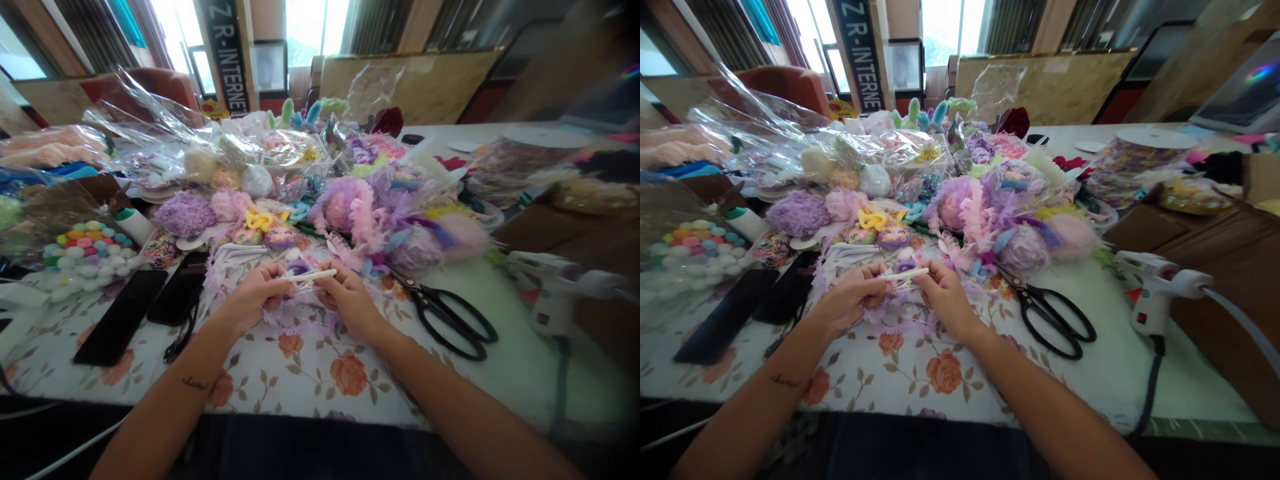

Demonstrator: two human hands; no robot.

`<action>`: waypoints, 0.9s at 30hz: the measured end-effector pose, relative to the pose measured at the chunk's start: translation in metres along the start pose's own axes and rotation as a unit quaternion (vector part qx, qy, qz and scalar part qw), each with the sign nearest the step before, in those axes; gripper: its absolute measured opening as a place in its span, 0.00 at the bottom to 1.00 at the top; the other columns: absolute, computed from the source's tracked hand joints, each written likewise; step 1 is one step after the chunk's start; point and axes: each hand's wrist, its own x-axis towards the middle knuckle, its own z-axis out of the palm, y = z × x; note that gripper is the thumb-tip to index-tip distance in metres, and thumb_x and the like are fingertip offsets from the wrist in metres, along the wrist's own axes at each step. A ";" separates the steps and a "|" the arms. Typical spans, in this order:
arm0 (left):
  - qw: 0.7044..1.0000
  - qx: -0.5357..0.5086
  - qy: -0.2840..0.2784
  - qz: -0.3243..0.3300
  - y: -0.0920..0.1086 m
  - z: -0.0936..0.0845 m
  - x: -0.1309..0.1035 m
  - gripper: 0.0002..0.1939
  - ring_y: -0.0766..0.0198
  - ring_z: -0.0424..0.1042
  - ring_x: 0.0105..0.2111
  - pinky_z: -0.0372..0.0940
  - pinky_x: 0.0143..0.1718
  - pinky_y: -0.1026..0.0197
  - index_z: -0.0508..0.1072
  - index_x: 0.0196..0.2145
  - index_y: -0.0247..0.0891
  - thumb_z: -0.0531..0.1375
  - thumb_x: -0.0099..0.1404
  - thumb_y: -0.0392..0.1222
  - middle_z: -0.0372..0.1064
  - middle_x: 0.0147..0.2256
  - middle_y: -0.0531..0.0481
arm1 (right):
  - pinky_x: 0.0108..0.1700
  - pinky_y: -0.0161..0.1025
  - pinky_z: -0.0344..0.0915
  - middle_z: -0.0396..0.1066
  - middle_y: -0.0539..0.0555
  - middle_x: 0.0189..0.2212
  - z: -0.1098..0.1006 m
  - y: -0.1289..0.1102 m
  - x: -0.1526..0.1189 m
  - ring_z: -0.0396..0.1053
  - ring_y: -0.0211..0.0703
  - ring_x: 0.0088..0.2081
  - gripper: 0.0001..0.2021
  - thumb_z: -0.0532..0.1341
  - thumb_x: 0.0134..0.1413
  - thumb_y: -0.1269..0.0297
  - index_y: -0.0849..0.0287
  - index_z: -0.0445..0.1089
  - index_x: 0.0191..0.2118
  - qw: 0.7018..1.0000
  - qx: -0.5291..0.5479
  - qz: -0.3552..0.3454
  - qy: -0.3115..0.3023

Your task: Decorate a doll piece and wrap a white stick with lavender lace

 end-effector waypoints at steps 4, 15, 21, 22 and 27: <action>0.997 -0.029 -0.057 -0.042 0.003 0.000 -0.003 0.14 0.79 0.45 0.15 0.37 0.16 0.69 0.65 0.28 0.36 0.68 0.48 0.35 0.57 0.19 0.59 | 0.18 0.30 0.36 0.45 0.38 0.15 0.001 -0.002 0.000 0.39 0.27 0.16 0.14 0.64 0.49 0.55 0.56 0.59 0.29 1.000 0.015 0.012 -0.007; 0.989 -0.117 0.067 0.051 0.006 -0.003 0.007 0.10 0.79 0.52 0.17 0.45 0.14 0.75 0.72 0.29 0.29 0.67 0.52 0.36 0.56 0.21 0.58 | 0.25 0.33 0.51 0.63 0.47 0.24 -0.005 0.002 0.000 0.55 0.34 0.23 0.19 0.65 0.49 0.52 0.58 0.70 0.44 0.965 -0.249 -0.078 -0.016; 0.992 -0.119 -0.028 0.040 0.004 0.000 0.003 0.08 0.77 0.59 0.17 0.56 0.17 0.75 0.74 0.34 0.32 0.64 0.60 0.41 0.64 0.21 0.54 | 0.27 0.33 0.56 0.69 0.50 0.34 -0.004 -0.001 -0.001 0.56 0.33 0.24 0.28 0.65 0.52 0.55 0.56 0.63 0.58 0.960 -0.253 -0.073 -0.091; 0.991 -0.124 -0.029 0.039 0.005 0.000 0.002 0.08 0.76 0.61 0.18 0.58 0.18 0.74 0.74 0.36 0.32 0.64 0.60 0.40 0.65 0.22 0.53 | 0.26 0.33 0.55 0.68 0.49 0.32 -0.004 -0.001 -0.001 0.56 0.33 0.24 0.27 0.65 0.52 0.54 0.57 0.64 0.57 0.966 -0.225 -0.060 -0.108; 0.992 -0.120 0.016 0.044 0.009 -0.002 0.001 0.15 0.72 0.70 0.27 0.66 0.29 0.71 0.76 0.43 0.34 0.64 0.56 0.32 0.73 0.31 0.49 | 0.22 0.33 0.52 0.62 0.45 0.20 -0.007 -0.002 0.001 0.57 0.34 0.21 0.16 0.64 0.52 0.52 0.60 0.69 0.39 0.980 -0.176 -0.042 -0.082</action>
